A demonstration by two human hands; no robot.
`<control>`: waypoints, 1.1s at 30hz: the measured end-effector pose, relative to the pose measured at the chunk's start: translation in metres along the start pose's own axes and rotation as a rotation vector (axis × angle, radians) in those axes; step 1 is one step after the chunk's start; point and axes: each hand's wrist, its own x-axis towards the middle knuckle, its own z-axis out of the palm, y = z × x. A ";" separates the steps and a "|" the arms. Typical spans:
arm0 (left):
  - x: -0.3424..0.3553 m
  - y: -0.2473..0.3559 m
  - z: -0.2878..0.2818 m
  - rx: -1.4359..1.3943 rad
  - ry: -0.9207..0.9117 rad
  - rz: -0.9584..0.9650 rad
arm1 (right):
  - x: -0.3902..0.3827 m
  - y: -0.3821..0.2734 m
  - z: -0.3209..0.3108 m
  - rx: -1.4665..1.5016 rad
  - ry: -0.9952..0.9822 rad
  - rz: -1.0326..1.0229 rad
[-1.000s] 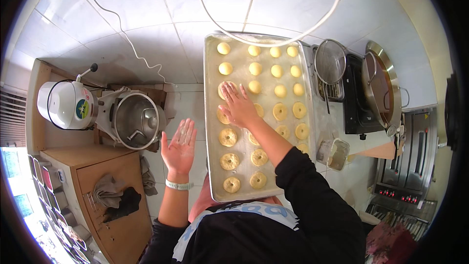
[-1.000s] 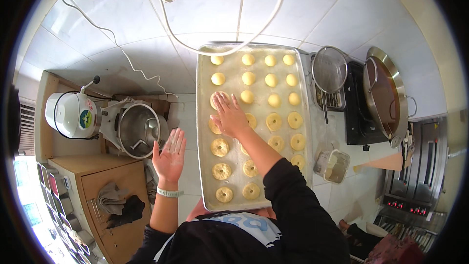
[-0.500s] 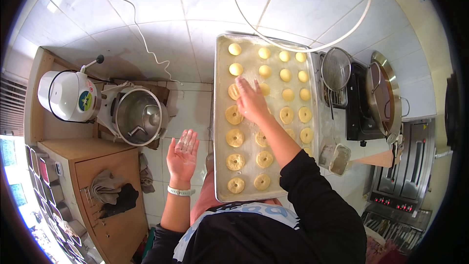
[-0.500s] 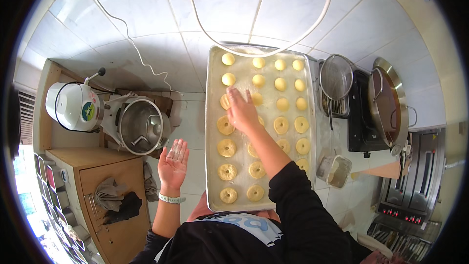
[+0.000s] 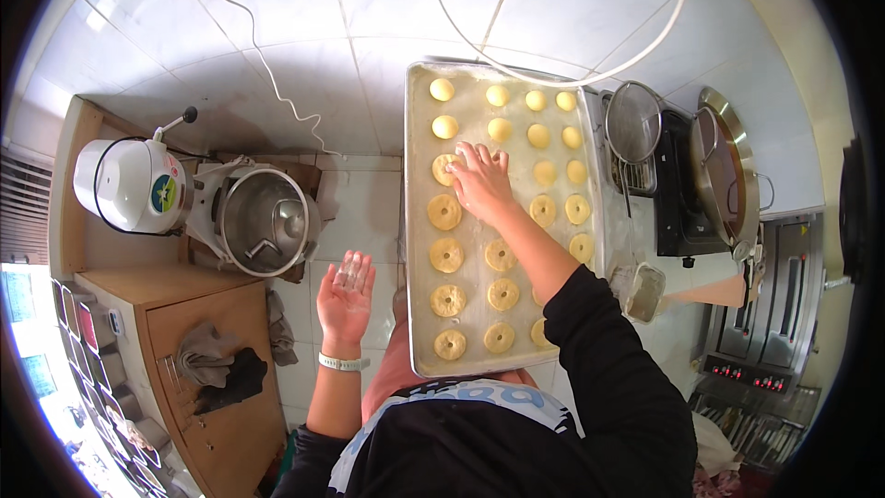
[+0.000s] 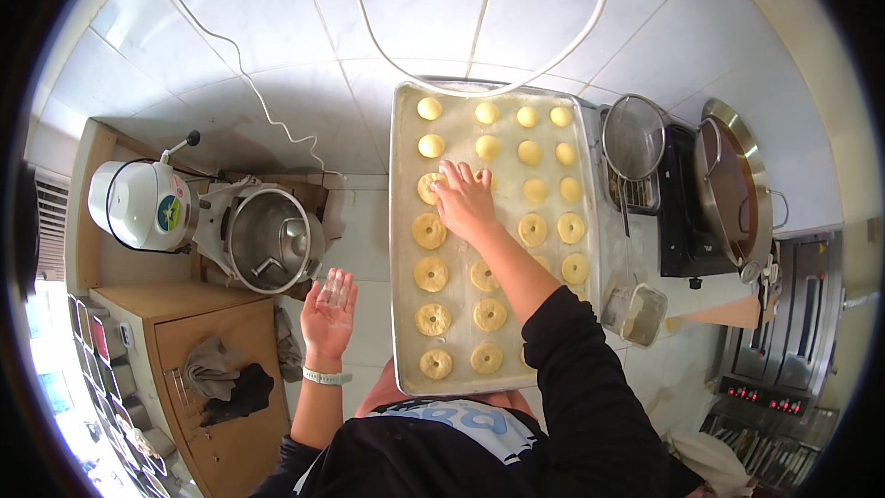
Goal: The person prepares doughnuts by hand, using their fingers to create a hole in the center of dough rounds on a tray, and periodically dipping their hands into a container of flour.
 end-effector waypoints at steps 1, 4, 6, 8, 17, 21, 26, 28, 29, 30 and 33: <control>0.000 -0.001 0.002 0.004 -0.006 -0.001 | -0.004 0.000 0.003 -0.004 0.036 -0.022; 0.000 -0.011 0.008 0.046 -0.003 -0.012 | -0.004 0.000 0.016 -0.062 0.071 -0.060; 0.001 -0.024 0.014 0.134 -0.025 -0.080 | -0.003 0.000 0.024 -0.113 0.069 -0.072; 0.001 -0.038 0.024 0.275 -0.070 -0.111 | 0.003 -0.001 0.022 -0.004 -0.052 0.003; 0.006 -0.085 0.057 0.692 -0.160 -0.085 | -0.089 -0.065 -0.055 0.428 0.072 -0.047; 0.003 -0.108 0.063 0.743 -0.175 -0.027 | -0.113 -0.069 -0.070 0.197 0.214 -0.036; -0.002 -0.114 0.079 0.734 -0.271 -0.032 | -0.127 -0.067 -0.099 0.278 0.190 0.050; -0.003 -0.108 0.085 0.788 -0.412 -0.063 | -0.128 -0.060 -0.098 0.483 0.328 -0.049; -0.006 -0.108 0.089 0.790 -0.418 -0.063 | -0.128 -0.058 -0.102 0.480 0.333 -0.047; -0.009 -0.108 0.092 0.829 -0.469 -0.063 | -0.128 -0.055 -0.107 0.906 0.237 0.191; -0.020 -0.109 0.102 0.892 -0.509 -0.068 | -0.126 -0.050 -0.117 1.282 0.201 0.391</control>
